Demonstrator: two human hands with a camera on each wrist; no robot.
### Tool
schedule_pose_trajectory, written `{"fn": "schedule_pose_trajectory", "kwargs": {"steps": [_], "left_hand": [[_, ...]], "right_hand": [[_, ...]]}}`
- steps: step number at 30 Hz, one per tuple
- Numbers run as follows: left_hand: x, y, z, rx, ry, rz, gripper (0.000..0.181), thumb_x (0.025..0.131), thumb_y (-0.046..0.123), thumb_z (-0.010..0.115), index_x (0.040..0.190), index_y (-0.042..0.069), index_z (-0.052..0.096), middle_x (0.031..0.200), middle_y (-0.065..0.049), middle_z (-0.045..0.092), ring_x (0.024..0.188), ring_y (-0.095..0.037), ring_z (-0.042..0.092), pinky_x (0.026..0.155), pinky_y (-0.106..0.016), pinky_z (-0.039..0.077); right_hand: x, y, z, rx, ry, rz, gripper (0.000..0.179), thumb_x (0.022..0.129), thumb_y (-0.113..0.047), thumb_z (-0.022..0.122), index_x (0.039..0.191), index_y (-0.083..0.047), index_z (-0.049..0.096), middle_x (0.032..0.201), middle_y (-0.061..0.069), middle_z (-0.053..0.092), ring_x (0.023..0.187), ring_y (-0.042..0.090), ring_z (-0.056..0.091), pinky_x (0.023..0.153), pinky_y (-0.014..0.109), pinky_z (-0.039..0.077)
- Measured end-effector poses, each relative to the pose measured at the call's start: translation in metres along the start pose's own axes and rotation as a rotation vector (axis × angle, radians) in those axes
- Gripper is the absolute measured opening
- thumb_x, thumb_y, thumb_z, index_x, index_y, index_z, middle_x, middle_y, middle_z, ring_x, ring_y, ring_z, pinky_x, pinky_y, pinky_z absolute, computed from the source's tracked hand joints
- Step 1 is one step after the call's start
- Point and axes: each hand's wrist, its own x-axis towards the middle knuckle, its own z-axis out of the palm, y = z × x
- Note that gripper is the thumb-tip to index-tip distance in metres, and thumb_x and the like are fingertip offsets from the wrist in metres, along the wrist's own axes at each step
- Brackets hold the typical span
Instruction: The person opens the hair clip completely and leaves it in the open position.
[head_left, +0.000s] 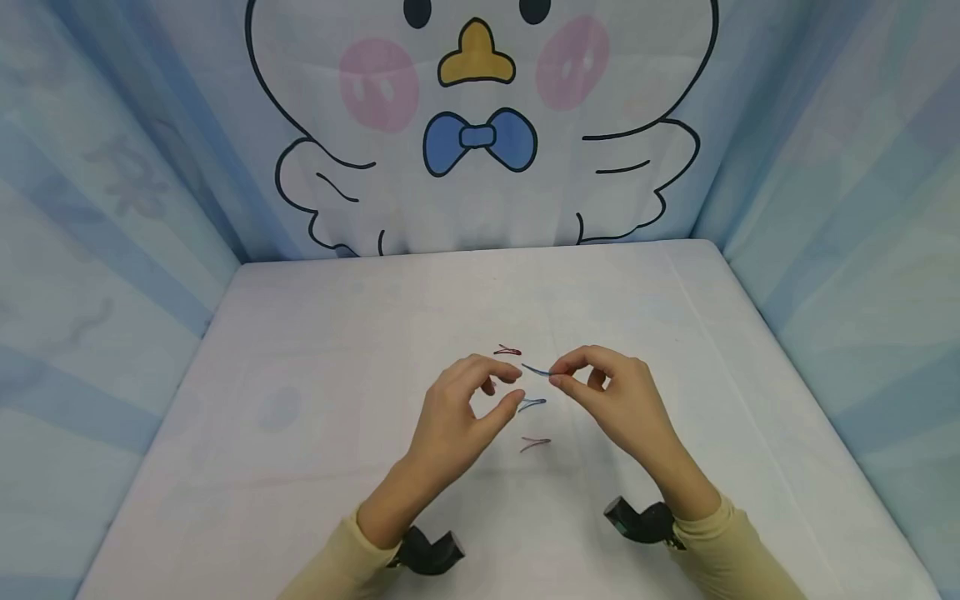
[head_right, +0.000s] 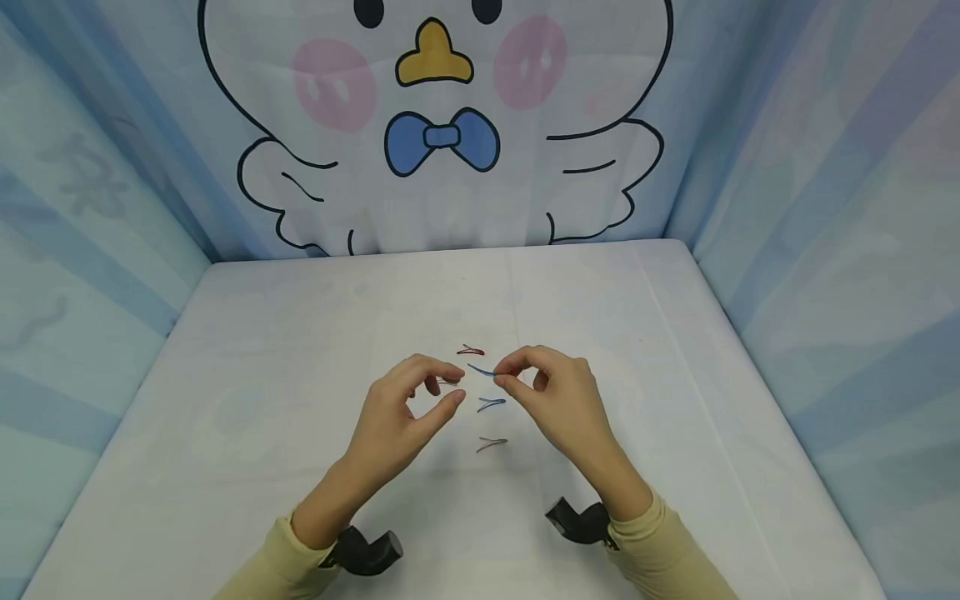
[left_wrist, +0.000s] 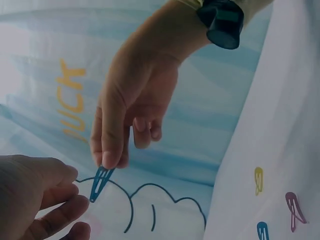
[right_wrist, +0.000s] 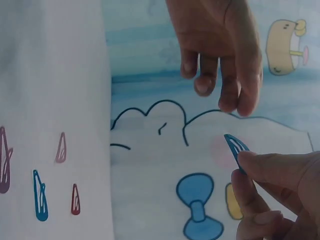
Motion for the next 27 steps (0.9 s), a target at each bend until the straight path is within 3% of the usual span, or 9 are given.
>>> {"fn": "schedule_pose_trajectory", "kwargs": {"steps": [5, 10, 15, 22, 27], "left_hand": [[0.002, 0.010, -0.004, -0.041, 0.030, 0.044, 0.015, 0.088, 0.029, 0.070, 0.101, 0.022, 0.069, 0.096, 0.013, 0.066, 0.086, -0.008, 0.053, 0.071, -0.025, 0.044], [-0.001, 0.021, -0.010, -0.084, 0.086, 0.101, 0.009, 0.086, 0.023, 0.072, 0.095, 0.020, 0.070, 0.089, 0.013, 0.066, 0.086, -0.008, 0.054, 0.073, -0.024, 0.045], [-0.003, 0.033, -0.018, -0.128, 0.126, 0.165, 0.008, 0.085, 0.019, 0.073, 0.092, 0.018, 0.070, 0.090, 0.013, 0.067, 0.087, -0.006, 0.054, 0.073, -0.023, 0.044], [-0.005, 0.045, -0.021, -0.162, 0.174, 0.222, 0.008, 0.082, 0.015, 0.075, 0.088, 0.016, 0.069, 0.086, 0.009, 0.067, 0.085, -0.008, 0.055, 0.072, -0.024, 0.045], [-0.004, 0.047, -0.021, -0.199, 0.230, 0.249, 0.009, 0.080, 0.011, 0.076, 0.087, 0.014, 0.070, 0.084, 0.007, 0.068, 0.082, -0.009, 0.055, 0.070, -0.025, 0.045]], "right_hand": [[-0.017, -0.015, -0.008, 0.015, 0.049, -0.100, 0.009, 0.083, -0.029, 0.074, 0.089, -0.034, 0.070, 0.074, -0.020, 0.062, 0.052, 0.009, 0.042, 0.056, 0.029, 0.033], [-0.030, -0.029, -0.017, 0.055, 0.078, -0.182, 0.017, 0.081, -0.023, 0.076, 0.090, -0.035, 0.070, 0.080, -0.023, 0.063, 0.055, 0.005, 0.041, 0.068, 0.030, 0.028], [-0.042, -0.042, -0.026, 0.099, 0.118, -0.224, 0.023, 0.078, -0.015, 0.079, 0.090, -0.033, 0.071, 0.082, -0.020, 0.064, 0.058, 0.003, 0.041, 0.071, 0.028, 0.028], [-0.049, -0.062, -0.026, 0.205, 0.268, -0.363, 0.033, 0.066, 0.009, 0.080, 0.086, -0.017, 0.074, 0.080, -0.005, 0.067, 0.058, 0.002, 0.041, 0.070, 0.026, 0.028], [-0.050, -0.074, -0.023, 0.256, 0.360, -0.445, 0.032, 0.060, 0.016, 0.077, 0.081, -0.008, 0.074, 0.077, 0.000, 0.066, 0.057, 0.002, 0.042, 0.068, 0.025, 0.027]]}}
